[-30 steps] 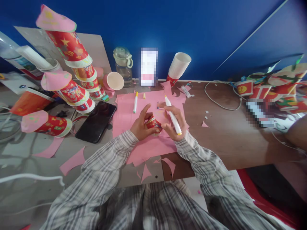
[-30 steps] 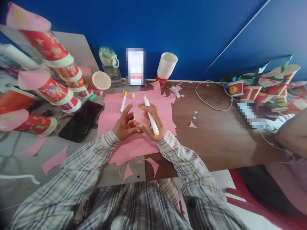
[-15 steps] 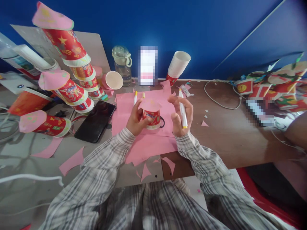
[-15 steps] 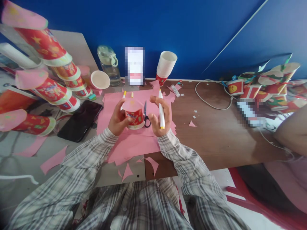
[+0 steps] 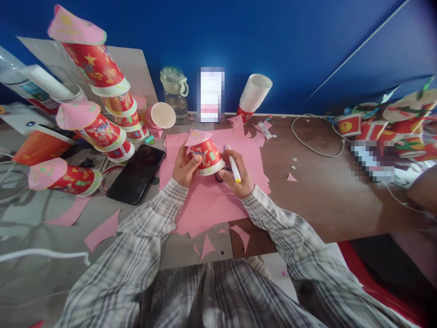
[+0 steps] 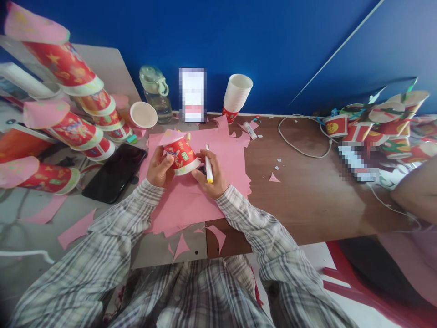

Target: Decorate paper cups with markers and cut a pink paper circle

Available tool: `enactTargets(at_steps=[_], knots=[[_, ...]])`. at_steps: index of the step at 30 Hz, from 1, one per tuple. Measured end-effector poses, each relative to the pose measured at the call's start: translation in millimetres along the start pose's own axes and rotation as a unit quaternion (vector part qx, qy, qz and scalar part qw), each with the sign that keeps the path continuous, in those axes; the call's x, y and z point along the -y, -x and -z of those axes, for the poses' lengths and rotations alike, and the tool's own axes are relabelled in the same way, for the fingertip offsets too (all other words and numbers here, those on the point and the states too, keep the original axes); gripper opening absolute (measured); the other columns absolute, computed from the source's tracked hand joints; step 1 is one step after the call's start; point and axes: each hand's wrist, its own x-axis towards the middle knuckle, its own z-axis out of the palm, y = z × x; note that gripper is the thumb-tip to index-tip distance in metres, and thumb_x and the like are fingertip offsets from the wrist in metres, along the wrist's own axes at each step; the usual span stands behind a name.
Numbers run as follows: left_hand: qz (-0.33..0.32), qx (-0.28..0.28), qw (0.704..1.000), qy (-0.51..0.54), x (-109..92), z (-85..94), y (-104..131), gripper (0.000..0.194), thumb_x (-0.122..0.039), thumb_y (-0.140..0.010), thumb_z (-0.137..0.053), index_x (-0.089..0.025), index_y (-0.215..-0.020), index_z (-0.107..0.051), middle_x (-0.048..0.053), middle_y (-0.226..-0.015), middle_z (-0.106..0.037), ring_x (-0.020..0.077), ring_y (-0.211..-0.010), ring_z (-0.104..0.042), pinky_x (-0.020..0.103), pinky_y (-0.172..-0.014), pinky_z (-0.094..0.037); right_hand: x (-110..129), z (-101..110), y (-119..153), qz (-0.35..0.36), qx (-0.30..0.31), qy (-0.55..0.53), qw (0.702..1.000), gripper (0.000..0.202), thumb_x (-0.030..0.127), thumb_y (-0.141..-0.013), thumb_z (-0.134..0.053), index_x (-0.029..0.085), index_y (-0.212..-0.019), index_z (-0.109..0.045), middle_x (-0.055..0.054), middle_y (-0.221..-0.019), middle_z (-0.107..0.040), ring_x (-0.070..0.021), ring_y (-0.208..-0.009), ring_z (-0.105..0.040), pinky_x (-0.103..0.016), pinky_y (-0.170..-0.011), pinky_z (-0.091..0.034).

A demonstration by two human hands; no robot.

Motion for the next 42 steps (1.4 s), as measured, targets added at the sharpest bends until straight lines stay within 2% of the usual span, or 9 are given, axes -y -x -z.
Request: enactTargets(at_steps=[7, 11, 15, 21, 25, 29, 35, 38, 42], knots=[[0.023, 0.028, 0.999, 0.015, -8, -4.6, 4, 0.074, -0.061, -0.072, -0.110, -0.024, -0.119, -0.067, 0.005, -0.113, -0.084, 0.0256, -0.106, -0.084, 0.049, -0.107, -0.067, -8, -4, 3, 0.050, -0.033, 0.061, 0.996, 0.056, 0.049, -0.089, -0.080, 0.032, -0.141, -0.068, -0.011, -0.119, -0.082, -0.0331, -0.101, -0.083, -0.056, -0.090, -0.074], [0.055, 0.056, 0.996, 0.035, -11, -11.0, 9, 0.074, -0.057, -0.072, -0.111, -0.024, -0.123, -0.070, 0.004, -0.112, -0.086, 0.0252, -0.107, -0.085, 0.048, -0.110, -0.067, -11, -5, 2, 0.091, -0.046, 0.095, 0.990, 0.045, 0.041, -0.095, -0.074, 0.029, -0.139, -0.069, -0.007, -0.103, -0.079, -0.0284, -0.089, -0.080, -0.052, -0.083, -0.073], [0.080, 0.084, 0.992, 0.044, -10, -11.7, 10, 0.075, -0.057, -0.072, -0.112, -0.024, -0.126, -0.072, 0.005, -0.110, -0.086, 0.0302, -0.116, -0.086, 0.054, -0.117, -0.064, -11, -6, 2, 0.122, -0.078, 0.129, 0.981, 0.037, 0.040, -0.099, -0.072, 0.027, -0.134, -0.071, -0.005, -0.098, -0.077, -0.0256, -0.082, -0.076, -0.046, -0.075, -0.070], [0.096, 0.093, 0.991, 0.026, -6, -9.3, 10, 0.070, -0.060, -0.073, -0.110, -0.023, -0.120, -0.073, 0.003, -0.105, -0.087, 0.0261, -0.101, -0.087, 0.049, -0.107, -0.068, -15, -8, 4, 0.124, -0.110, 0.168, 0.972, 0.036, 0.048, -0.103, -0.069, 0.029, -0.133, -0.072, -0.006, -0.103, -0.076, -0.0258, -0.087, -0.076, -0.045, -0.077, -0.070], [0.105, 0.113, 0.988, 0.021, -5, -11.8, 11, 0.071, -0.062, -0.077, -0.107, -0.022, -0.126, -0.074, 0.007, -0.111, -0.089, 0.0328, -0.115, -0.087, 0.053, -0.113, -0.066, -16, -8, 3, 0.150, -0.135, 0.164, 0.966, 0.035, 0.042, -0.104, -0.066, 0.029, -0.137, -0.069, -0.008, -0.110, -0.077, -0.0265, -0.095, -0.078, -0.047, -0.083, -0.072], [0.108, 0.153, 0.982, 0.007, -5, -15.5, 13, 0.079, -0.066, -0.081, -0.103, -0.020, -0.138, -0.075, 0.014, -0.125, -0.088, 0.0405, -0.136, -0.081, 0.057, -0.120, -0.063, -15, -5, 2, 0.151, -0.136, 0.149, 0.968, 0.037, 0.031, -0.101, -0.067, 0.029, -0.138, -0.066, -0.010, -0.111, -0.076, -0.0279, -0.095, -0.078, -0.048, -0.082, -0.073], [0.108, 0.199, 0.974, -0.017, -2, -15.1, 14, 0.082, -0.075, -0.086, -0.095, -0.018, -0.143, -0.077, 0.018, -0.139, -0.085, 0.0420, -0.146, -0.074, 0.058, -0.125, -0.058, -14, -2, 2, 0.121, -0.141, 0.201, 0.962, 0.049, 0.026, -0.090, -0.062, 0.027, -0.138, -0.063, -0.006, -0.106, -0.074, -0.0257, -0.089, -0.077, -0.044, -0.079, -0.071], [0.119, 0.203, 0.971, -0.033, 0, -10.6, 12, 0.090, -0.075, -0.083, -0.098, -0.021, -0.151, -0.073, 0.017, -0.144, -0.083, 0.0407, -0.146, -0.073, 0.057, -0.126, -0.057, -16, -1, 1, 0.126, -0.138, 0.204, 0.961, 0.047, 0.028, -0.092, -0.061, 0.026, -0.139, -0.062, -0.007, -0.107, -0.075, -0.0260, -0.090, -0.078, -0.044, -0.081, -0.070], [0.127, 0.215, 0.964, -0.084, 5, -3.6, 8, 0.117, -0.070, -0.066, -0.109, -0.024, -0.163, -0.064, 0.018, -0.150, -0.079, 0.0416, -0.144, -0.073, 0.055, -0.121, -0.060, -20, -1, -1, 0.132, -0.150, 0.190, 0.961, 0.042, 0.030, -0.096, -0.062, 0.026, -0.137, -0.062, -0.009, -0.111, -0.077, -0.0277, -0.094, -0.079, -0.046, -0.084, -0.071]])
